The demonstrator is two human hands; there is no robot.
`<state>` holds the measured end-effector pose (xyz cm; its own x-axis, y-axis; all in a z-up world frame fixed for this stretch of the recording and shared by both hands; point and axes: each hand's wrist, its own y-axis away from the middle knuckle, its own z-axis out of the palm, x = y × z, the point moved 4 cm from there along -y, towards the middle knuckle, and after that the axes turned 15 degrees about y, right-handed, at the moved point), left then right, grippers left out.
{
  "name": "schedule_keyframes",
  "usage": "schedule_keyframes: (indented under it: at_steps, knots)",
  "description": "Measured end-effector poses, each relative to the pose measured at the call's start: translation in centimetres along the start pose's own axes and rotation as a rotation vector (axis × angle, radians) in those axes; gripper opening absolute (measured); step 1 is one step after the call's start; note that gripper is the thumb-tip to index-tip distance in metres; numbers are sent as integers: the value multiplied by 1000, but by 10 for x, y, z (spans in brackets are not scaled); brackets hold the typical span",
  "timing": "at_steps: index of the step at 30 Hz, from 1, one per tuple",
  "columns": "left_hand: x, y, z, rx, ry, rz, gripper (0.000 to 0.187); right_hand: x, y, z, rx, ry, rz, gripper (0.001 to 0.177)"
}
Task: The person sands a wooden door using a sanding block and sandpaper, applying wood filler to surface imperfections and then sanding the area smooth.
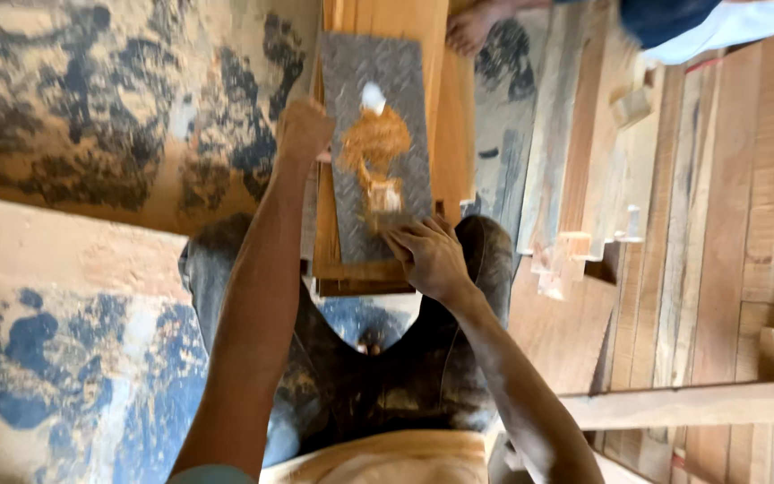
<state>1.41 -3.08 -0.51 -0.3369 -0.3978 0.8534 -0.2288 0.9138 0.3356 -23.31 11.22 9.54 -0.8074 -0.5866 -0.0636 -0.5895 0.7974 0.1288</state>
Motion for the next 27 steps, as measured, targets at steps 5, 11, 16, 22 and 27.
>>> schedule_keyframes:
  at_steps: [5,11,16,22,27]
  knots:
    - [4,15,-4,12,368,-231,21,43,-45,-2,162,-124,35,42]
    - [-13,-13,13,63,101,-135,24,20,-69,-4,117,30,77,40]
    - [-16,-11,14,48,236,-226,23,9,-48,-8,-86,94,96,33]
    - [-17,-8,15,39,275,-249,25,-1,-27,-9,6,90,-41,35]
    - [-13,-5,8,93,338,-192,20,33,-69,8,-99,-172,6,43]
